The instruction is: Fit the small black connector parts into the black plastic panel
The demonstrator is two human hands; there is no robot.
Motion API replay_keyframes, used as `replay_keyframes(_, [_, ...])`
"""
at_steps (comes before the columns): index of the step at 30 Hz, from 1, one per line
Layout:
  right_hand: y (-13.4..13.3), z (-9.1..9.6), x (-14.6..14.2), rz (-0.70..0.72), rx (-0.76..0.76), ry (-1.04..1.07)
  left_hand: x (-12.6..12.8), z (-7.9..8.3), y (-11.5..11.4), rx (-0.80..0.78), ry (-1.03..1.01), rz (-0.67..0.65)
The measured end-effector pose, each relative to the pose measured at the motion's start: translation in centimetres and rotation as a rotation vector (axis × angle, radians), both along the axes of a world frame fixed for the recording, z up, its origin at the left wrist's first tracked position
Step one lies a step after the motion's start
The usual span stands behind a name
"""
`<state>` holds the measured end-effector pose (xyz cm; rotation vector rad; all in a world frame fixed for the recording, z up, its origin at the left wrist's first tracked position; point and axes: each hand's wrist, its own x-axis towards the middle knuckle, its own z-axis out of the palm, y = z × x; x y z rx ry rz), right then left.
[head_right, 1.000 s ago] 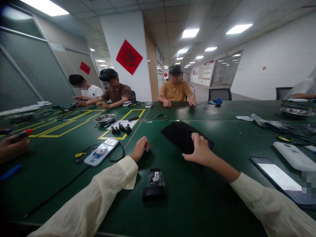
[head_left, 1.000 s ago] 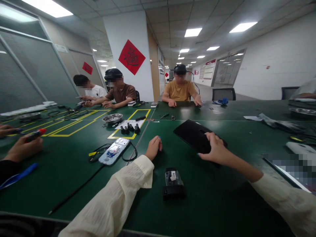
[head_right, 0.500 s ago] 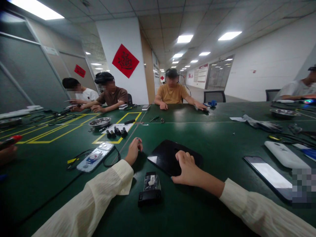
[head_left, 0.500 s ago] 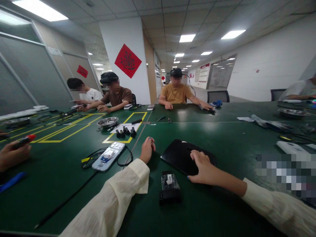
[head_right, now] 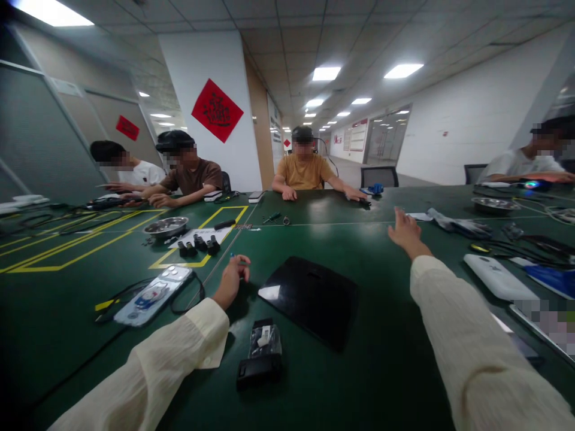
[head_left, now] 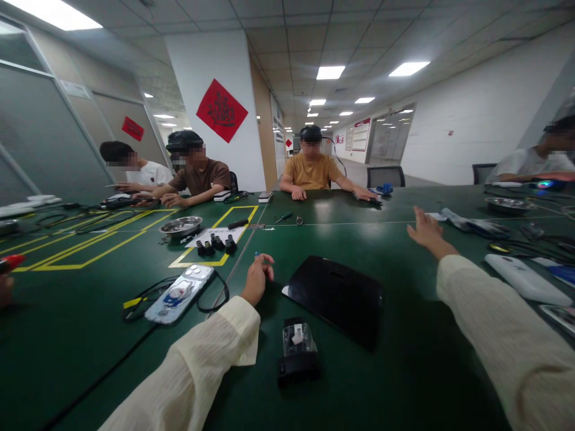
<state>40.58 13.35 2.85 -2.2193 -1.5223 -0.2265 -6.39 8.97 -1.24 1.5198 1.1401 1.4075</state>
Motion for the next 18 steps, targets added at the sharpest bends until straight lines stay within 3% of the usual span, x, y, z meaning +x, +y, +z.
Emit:
replay_keyframes(5, [-0.6, -4.7, 2.4, -0.177, -0.057, 0.068, -0.3, 0.1, -0.1, 0.049, 0.092, 0.058])
replay_keyframes(8, [-0.4, -6.5, 2.2, -0.166, -0.131, 0.101, -0.6, 0.1, -0.3, 0.114, 0.132, 0.175])
replay_keyframes(11, [0.0, -6.9, 2.3, -0.175, -0.174, 0.133, -0.7, 0.2, -0.4, 0.121, 0.157, 0.251])
replay_keyframes(18, [-0.3, -5.8, 2.9, -0.161, -0.259, 0.205, -0.3, 0.3, -0.7, 0.105, 0.188, 0.222])
